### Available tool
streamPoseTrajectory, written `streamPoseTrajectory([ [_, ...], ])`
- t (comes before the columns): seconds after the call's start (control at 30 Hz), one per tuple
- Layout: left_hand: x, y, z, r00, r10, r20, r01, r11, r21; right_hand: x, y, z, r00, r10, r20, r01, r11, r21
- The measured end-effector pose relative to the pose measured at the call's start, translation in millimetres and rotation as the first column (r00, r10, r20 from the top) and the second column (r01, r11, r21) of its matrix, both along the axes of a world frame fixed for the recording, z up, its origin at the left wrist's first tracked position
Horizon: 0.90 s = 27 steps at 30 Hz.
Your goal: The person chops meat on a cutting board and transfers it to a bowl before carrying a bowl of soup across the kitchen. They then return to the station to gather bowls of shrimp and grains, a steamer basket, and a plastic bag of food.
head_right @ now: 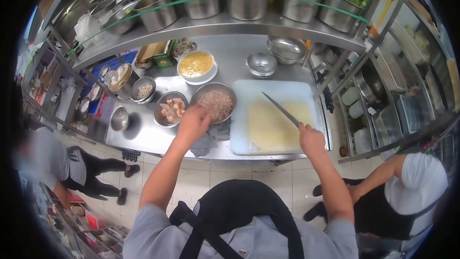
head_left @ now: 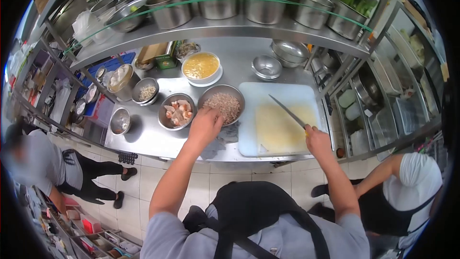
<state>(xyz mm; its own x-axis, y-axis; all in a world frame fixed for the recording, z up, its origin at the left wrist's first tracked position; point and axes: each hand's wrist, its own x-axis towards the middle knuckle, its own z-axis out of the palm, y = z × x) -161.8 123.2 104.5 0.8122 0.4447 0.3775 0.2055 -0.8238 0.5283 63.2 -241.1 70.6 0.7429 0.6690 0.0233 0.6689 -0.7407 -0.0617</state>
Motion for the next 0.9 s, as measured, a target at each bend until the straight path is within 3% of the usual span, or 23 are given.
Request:
streamPoseTrajectory([
  [0.07,-30,-2,-9,0.998,-0.058,0.029,0.061,0.991,-0.118,12,11,-5,0.966,0.237,0.101,-0.237,0.971,-0.014],
  [0.1,-44,-4,-22,0.991,-0.131,-0.004,0.13,0.983,-0.129,13,16,-9,0.961,0.241,0.134,-0.228,0.968,-0.105],
  [0.17,-67,-3,-63,0.982,-0.187,-0.029,0.181,0.973,-0.145,10,36,-5,0.964,0.23,0.136,-0.222,0.972,-0.071],
  [0.23,-79,4,-90,0.97,-0.241,-0.01,0.24,0.969,-0.05,7,58,-2,0.964,0.23,0.136,-0.226,0.973,-0.045],
  [0.27,-76,12,-89,0.974,-0.227,0.003,0.227,0.973,-0.042,8,77,-4,0.966,0.246,0.083,-0.255,0.958,0.135],
  [0.3,-73,14,-70,0.978,-0.203,-0.041,0.191,0.962,-0.194,11,98,-5,0.963,0.27,0.029,-0.265,0.913,0.309],
  [0.33,-72,13,-53,0.979,-0.184,-0.088,0.142,0.926,-0.35,14,121,-2,0.958,0.284,0.037,-0.282,0.911,0.301],
  [0.37,-61,27,-35,0.987,-0.154,0.038,0.158,0.963,-0.219,19,151,5,0.951,0.284,-0.122,-0.229,0.913,0.337],
  [0.4,-47,47,-31,0.996,-0.038,0.08,0.057,0.967,-0.249,26,183,10,0.918,0.285,-0.277,-0.175,0.916,0.361],
  [0.47,-13,97,-25,0.971,0.21,0.114,-0.148,0.904,-0.401,48,252,10,0.845,0.373,-0.383,-0.138,0.844,0.517],
  [0.53,29,160,-36,0.898,0.421,0.126,-0.284,0.775,-0.565,94,331,-20,0.689,0.351,-0.634,-0.009,0.879,0.477],
  [0.57,49,191,-52,0.851,0.503,0.148,-0.32,0.722,-0.614,107,366,-25,0.681,0.37,-0.632,-0.042,0.882,0.47],
  [0.63,82,248,-97,0.778,0.628,-0.026,-0.261,0.285,-0.922,125,425,-39,0.266,0.274,-0.924,0.388,0.847,0.363],
  [0.67,91,262,-102,0.757,0.652,-0.033,-0.27,0.267,-0.925,137,447,-54,0.257,0.273,-0.927,0.361,0.863,0.354],
  [0.73,113,271,-103,0.782,0.589,-0.207,-0.265,0.014,-0.964,162,480,-81,-0.141,0.297,-0.944,0.438,0.874,0.21],
  [0.77,117,269,-102,0.765,0.604,-0.221,-0.272,-0.007,-0.962,170,489,-92,-0.328,0.318,-0.89,0.384,0.905,0.183],
  [0.8,117,259,-80,0.788,0.589,-0.179,-0.202,-0.027,-0.979,179,498,-102,-0.341,0.298,-0.892,0.366,0.916,0.166],
  [0.87,117,254,-74,0.799,0.583,-0.147,-0.137,-0.062,-0.989,195,514,-120,-0.391,0.288,-0.874,0.138,0.957,0.254],
  [0.9,117,256,-78,0.819,0.56,-0.126,-0.134,-0.026,-0.991,186,513,-105,-0.416,0.285,-0.864,0.186,0.956,0.227],
])
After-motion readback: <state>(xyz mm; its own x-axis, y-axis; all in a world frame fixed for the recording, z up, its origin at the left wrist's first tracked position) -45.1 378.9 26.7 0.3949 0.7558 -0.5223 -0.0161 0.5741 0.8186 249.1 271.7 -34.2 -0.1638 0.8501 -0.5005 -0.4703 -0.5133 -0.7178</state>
